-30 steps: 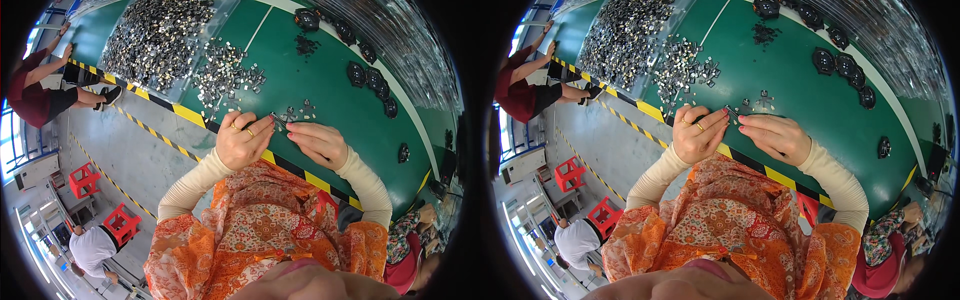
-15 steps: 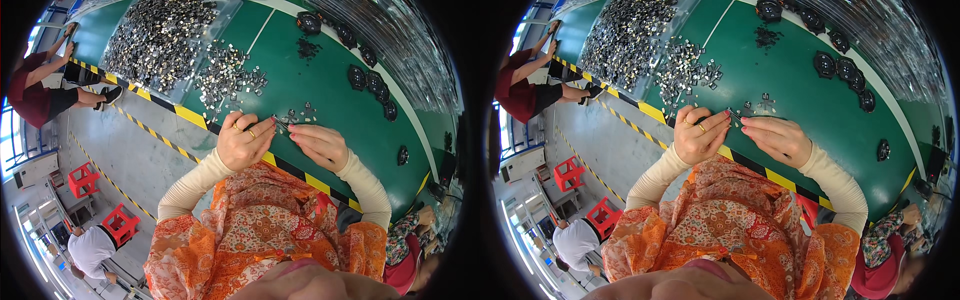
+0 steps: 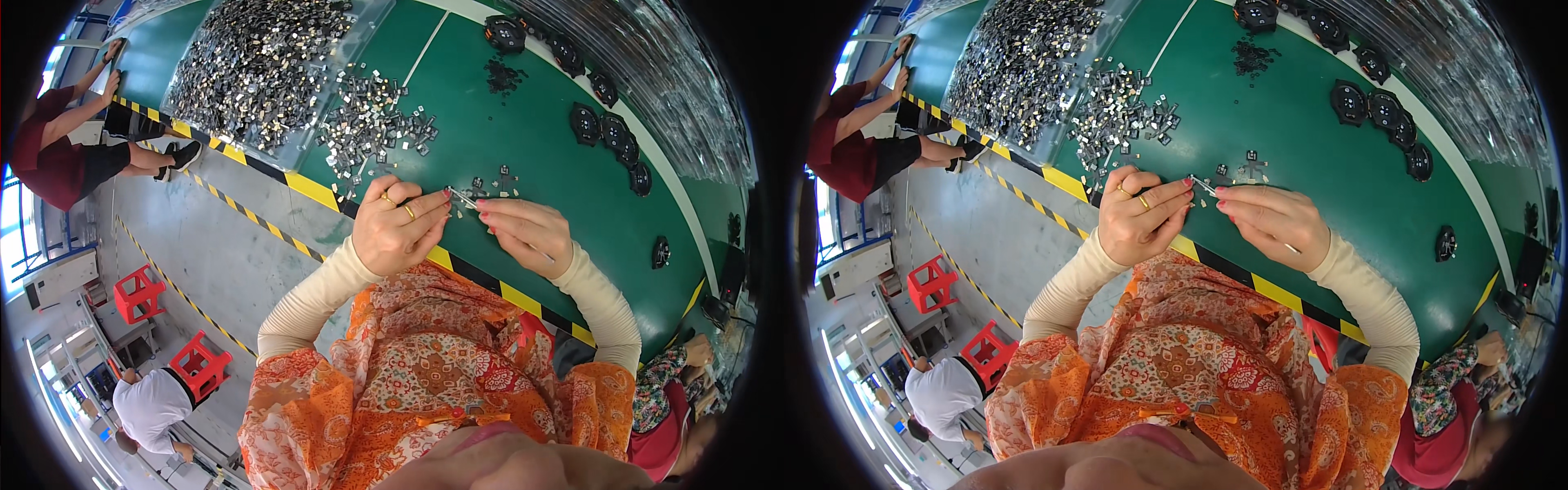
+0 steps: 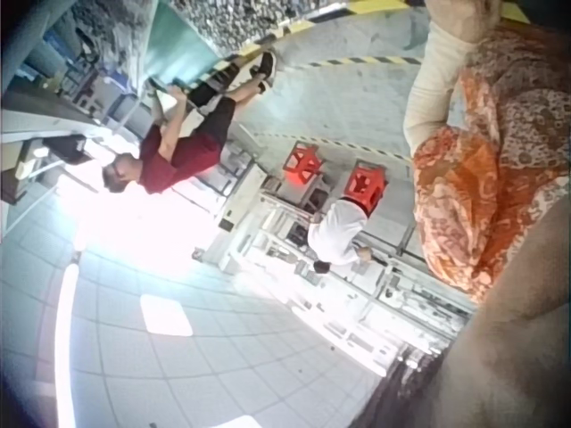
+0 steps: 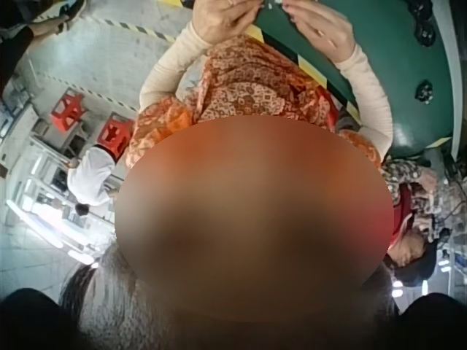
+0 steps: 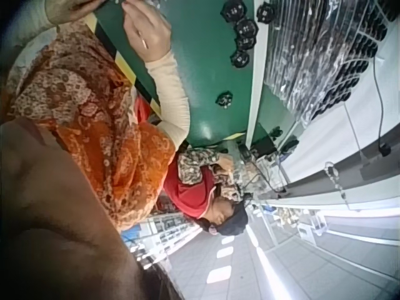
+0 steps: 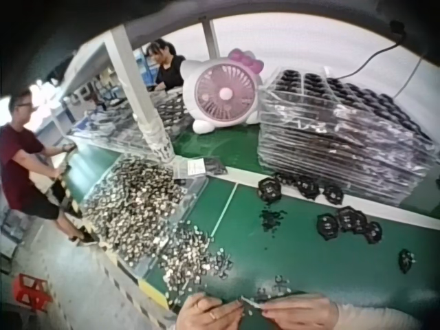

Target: Assembling small electronic components into cases using tweezers on an assembly line.

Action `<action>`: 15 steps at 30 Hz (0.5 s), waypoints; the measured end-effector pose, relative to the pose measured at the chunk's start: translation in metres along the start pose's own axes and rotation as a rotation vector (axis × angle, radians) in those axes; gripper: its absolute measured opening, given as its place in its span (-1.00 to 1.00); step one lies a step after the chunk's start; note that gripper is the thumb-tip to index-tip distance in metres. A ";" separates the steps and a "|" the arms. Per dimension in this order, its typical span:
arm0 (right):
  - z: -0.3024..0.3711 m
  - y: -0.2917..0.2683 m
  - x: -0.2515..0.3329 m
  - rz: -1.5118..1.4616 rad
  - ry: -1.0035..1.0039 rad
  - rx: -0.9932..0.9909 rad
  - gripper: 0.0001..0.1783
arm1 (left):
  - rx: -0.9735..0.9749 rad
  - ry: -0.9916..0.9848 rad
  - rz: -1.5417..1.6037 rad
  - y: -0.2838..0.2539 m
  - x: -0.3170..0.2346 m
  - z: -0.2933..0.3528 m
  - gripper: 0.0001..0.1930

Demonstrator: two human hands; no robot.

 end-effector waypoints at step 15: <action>-0.002 -0.002 0.000 -0.014 0.025 -0.024 -0.68 | 0.039 0.045 -0.027 -0.002 0.001 -0.001 -0.74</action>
Point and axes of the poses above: each hand's wrist, its own z-axis away from the middle knuckle, its own y-axis out of the palm, x = y × z, the point moved 4 cm from there along -z, towards the middle knuckle, and after that the axes turned 5 degrees about -x, right-handed, at the moved point
